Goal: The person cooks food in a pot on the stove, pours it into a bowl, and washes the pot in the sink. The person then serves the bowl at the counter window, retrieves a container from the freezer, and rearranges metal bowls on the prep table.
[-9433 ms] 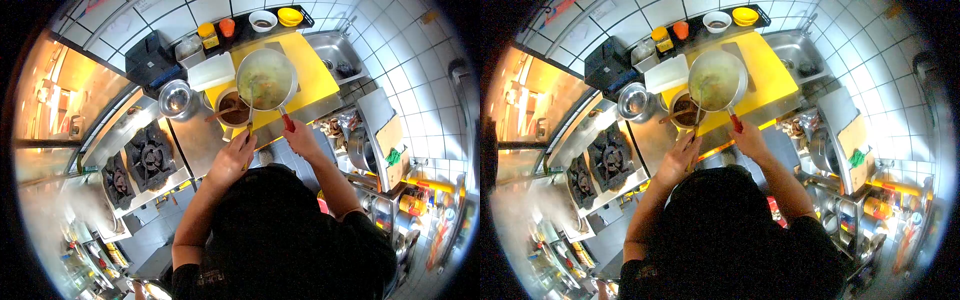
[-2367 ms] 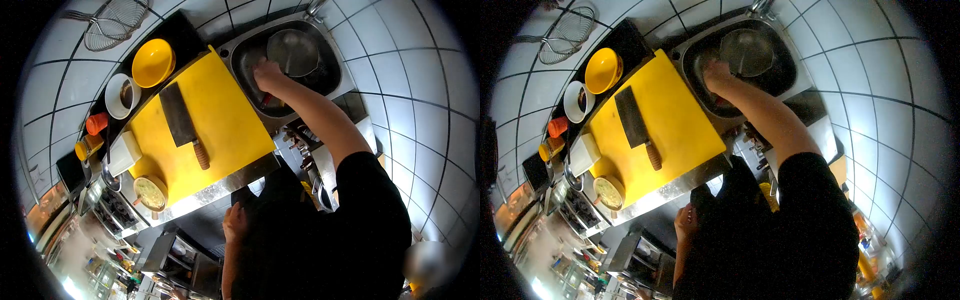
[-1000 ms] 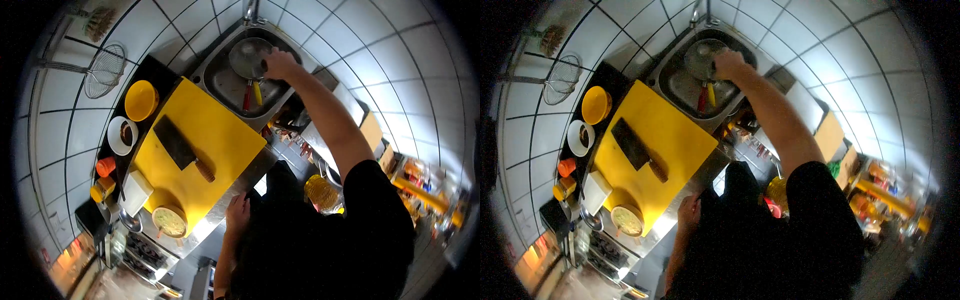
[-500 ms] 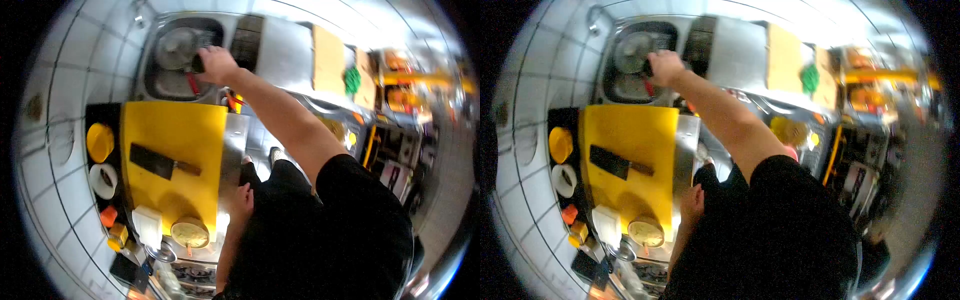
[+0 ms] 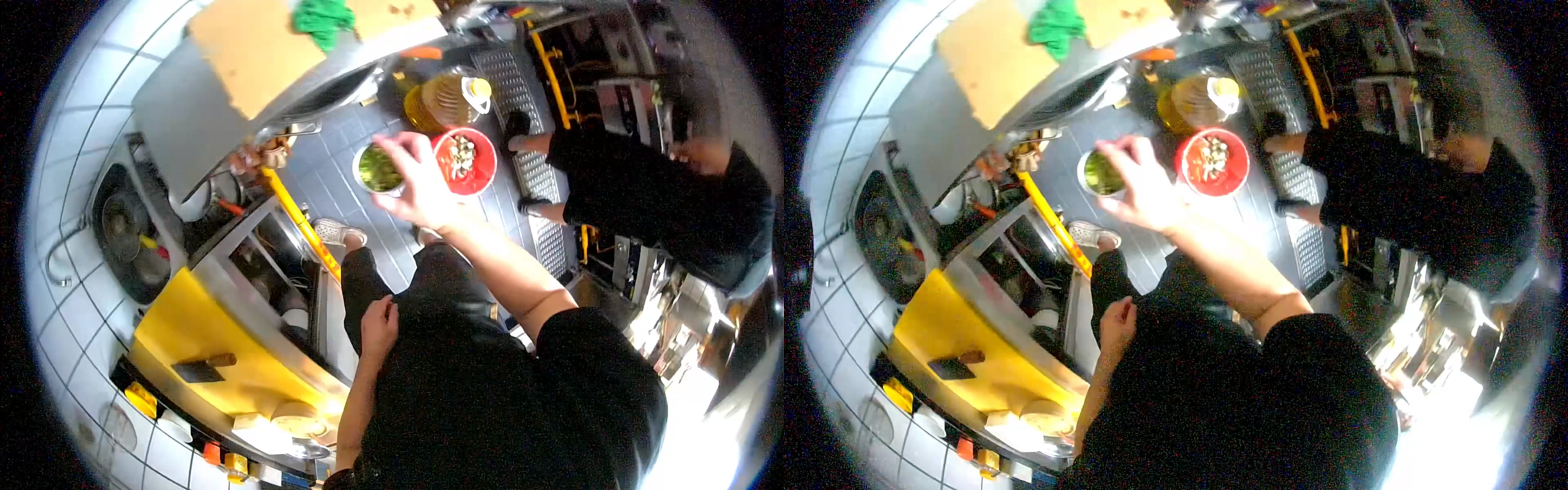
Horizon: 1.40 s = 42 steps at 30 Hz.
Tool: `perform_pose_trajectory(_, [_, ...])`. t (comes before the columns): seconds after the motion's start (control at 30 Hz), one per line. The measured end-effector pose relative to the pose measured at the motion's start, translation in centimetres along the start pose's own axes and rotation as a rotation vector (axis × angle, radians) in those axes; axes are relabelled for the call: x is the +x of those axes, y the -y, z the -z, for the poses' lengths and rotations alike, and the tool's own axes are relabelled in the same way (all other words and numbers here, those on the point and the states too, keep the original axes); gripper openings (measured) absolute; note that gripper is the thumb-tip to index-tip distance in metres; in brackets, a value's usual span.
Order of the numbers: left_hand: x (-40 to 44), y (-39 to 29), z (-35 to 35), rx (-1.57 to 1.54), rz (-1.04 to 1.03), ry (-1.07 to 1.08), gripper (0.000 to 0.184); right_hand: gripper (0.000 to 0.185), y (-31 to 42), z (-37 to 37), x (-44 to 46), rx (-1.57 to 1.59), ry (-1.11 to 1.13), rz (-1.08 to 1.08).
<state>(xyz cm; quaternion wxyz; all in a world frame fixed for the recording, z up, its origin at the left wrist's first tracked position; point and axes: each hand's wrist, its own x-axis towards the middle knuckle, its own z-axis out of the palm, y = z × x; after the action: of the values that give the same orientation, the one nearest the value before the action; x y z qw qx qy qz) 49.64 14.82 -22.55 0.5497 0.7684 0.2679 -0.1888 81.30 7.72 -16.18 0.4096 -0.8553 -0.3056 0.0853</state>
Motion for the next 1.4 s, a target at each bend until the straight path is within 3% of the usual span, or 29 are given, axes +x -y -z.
perform_pose_trajectory(0.07, [0.4, 0.1, -3.5, 0.062, 0.100, 0.180, 0.023, 0.086, -7.1, 1.7, -3.8, -0.092, -0.049, -0.156])
perform_pose_trajectory(0.27, [-0.8, 7.1, -12.5, 0.113, 0.079, 0.307, 0.023, 0.096, -23.7, 5.1, -10.5, -0.264, -0.328, -0.260])
perform_pose_trajectory(0.3, [0.2, 5.1, -12.4, 0.148, 0.249, 0.402, 0.023, 0.096, -25.8, 5.1, -11.6, -0.288, -0.362, -0.288])
perform_pose_trajectory(0.4, [1.1, 7.9, -14.3, 0.163, 0.234, 0.388, 0.023, 0.100, -33.1, 3.3, -14.1, -0.175, -0.420, -0.292])
perform_pose_trajectory(0.47, [2.4, 9.2, -15.4, 0.192, 0.332, 0.378, 0.024, 0.087, -44.0, -3.4, -17.7, -0.503, -0.300, -0.495])
perform_pose_trajectory(0.53, [1.4, 9.7, -15.6, 0.186, 0.406, 0.369, 0.025, 0.080, -52.5, -7.4, -22.4, -0.659, 0.156, -0.822])
perform_pose_trajectory(0.6, [1.0, 9.0, -15.5, 0.129, 0.378, 0.300, 0.027, 0.073, -56.0, -9.2, -24.3, -0.720, 0.498, -1.042])
perform_pose_trajectory(0.63, [0.4, 8.8, -15.3, 0.116, 0.370, 0.261, 0.027, 0.071, -55.8, -9.3, -23.9, -0.714, 0.493, -1.072])
perform_pose_trajectory(0.67, [-0.1, 8.5, -14.7, 0.103, 0.353, 0.226, 0.028, 0.076, -54.4, -9.2, -23.0, -0.686, 0.305, -1.037])
perform_pose_trajectory(0.73, [-0.7, 8.2, -13.8, 0.106, 0.392, 0.243, 0.029, 0.078, -49.8, -9.0, -20.4, -0.682, 0.266, -1.012])
perform_pose_trajectory(0.83, [-0.5, 5.1, -11.2, 0.032, 0.366, 0.120, 0.030, 0.075, -48.1, -11.6, -22.5, -0.518, 0.227, -0.658])
perform_pose_trajectory(0.93, [-0.8, 1.5, -6.6, -0.001, 0.221, -0.082, 0.031, 0.096, -36.4, -11.9, -19.9, -0.377, 0.635, -0.496])
perform_pose_trajectory(0.97, [-1.0, 0.4, -5.0, -0.023, 0.216, -0.155, 0.030, 0.104, -30.2, -11.7, -19.5, -0.407, 0.506, -0.343])
perform_pose_trajectory(1.03, [-1.4, -1.3, -0.9, -0.079, 0.112, -0.331, 0.031, 0.101, -14.9, -9.2, -12.9, -0.220, 0.625, -0.211])
perform_pose_trajectory(1.07, [-2.2, -2.2, 1.6, -0.109, 0.077, -0.407, 0.031, 0.098, -8.4, -8.9, -10.7, -0.037, 0.730, -0.319])
perform_pose_trajectory(1.17, [-2.6, -3.6, 7.9, -0.222, -0.011, -0.622, 0.031, 0.084, 4.5, -9.8, -5.8, 0.058, 0.611, -0.059])
perform_pose_trajectory(1.33, [-1.1, -3.1, 19.3, -0.176, -0.085, -0.914, 0.046, 0.072, 17.0, -12.6, 3.7, 0.070, 0.425, 0.307])
perform_pose_trajectory(1.4, [-0.9, -3.9, 23.9, -0.349, -0.088, -1.037, 0.053, 0.072, 21.0, -14.0, 7.8, 0.088, 0.349, 0.438])
